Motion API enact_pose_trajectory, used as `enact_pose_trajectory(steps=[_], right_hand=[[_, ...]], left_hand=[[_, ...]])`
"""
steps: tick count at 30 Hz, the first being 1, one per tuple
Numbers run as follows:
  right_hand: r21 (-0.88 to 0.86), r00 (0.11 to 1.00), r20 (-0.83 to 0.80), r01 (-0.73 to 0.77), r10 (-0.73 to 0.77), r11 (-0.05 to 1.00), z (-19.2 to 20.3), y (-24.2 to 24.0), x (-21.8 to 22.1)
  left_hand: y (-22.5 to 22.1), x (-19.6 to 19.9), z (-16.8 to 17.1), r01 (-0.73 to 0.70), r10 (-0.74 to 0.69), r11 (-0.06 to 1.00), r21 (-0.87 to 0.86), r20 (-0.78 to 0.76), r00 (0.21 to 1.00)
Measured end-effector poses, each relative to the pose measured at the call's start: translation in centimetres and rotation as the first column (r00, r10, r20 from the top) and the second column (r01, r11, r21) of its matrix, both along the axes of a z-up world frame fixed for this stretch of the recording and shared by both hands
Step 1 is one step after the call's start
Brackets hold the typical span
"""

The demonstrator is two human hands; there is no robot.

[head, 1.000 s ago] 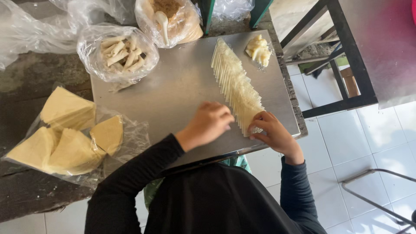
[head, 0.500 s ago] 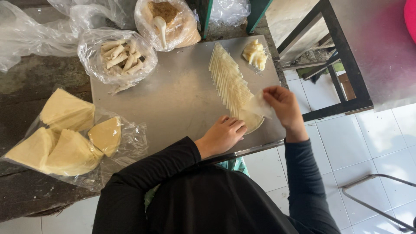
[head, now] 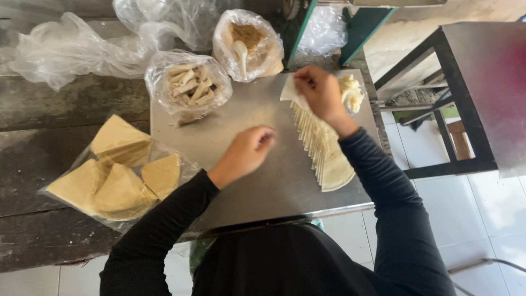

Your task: The person repeatedly folds thin triangular dough sheets by hand on a stainless steel table. They separate and stack the folded pieces, then scoop a brown granular filling from a plastic bag and place it into the folded dough before sealing it. The process is repeated multiple times.

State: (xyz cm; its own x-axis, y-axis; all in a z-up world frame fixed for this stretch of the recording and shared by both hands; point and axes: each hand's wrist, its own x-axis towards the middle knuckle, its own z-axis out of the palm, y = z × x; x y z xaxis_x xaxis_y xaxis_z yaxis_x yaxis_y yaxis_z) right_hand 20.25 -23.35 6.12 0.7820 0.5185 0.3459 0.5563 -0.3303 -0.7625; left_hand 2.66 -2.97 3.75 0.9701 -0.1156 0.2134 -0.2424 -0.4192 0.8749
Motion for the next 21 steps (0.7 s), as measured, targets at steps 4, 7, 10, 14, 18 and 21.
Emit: enact_pose_trajectory(steps=[4,7,10,14,18,21], right_hand=[[-0.291,0.883,0.449,-0.003,0.139,0.957,-3.1,4.7,-4.7],[-0.406,0.854,0.441,-0.082,0.274,0.91,-4.1,6.0,-7.8],[-0.346,0.875,0.43,-0.065,0.22,0.936,-2.8,6.1,-7.9],[-0.229,0.928,0.367,0.024,0.064,0.973,1.1,6.6,-4.7],[-0.188,0.827,0.537,-0.071,0.163,0.98,4.3,8.5,-2.6],[-0.226,0.821,0.529,-0.108,0.215,0.968,4.5,10.3,-2.0]], left_hand=[[3.9,1.9,-1.2,-0.252,0.252,0.968,0.017,0.021,0.968],[4.6,2.7,-3.0,-0.316,0.311,0.944,0.096,0.07,0.948],[4.6,3.0,-4.3,-0.347,0.304,0.906,0.242,0.199,0.932],[3.3,3.4,-4.9,-0.382,0.313,0.839,0.388,0.23,0.921],[1.8,3.8,-4.7,-0.4,0.303,0.815,0.419,0.281,0.911],[1.1,3.8,-4.9,-0.401,0.31,0.855,0.328,0.298,0.903]])
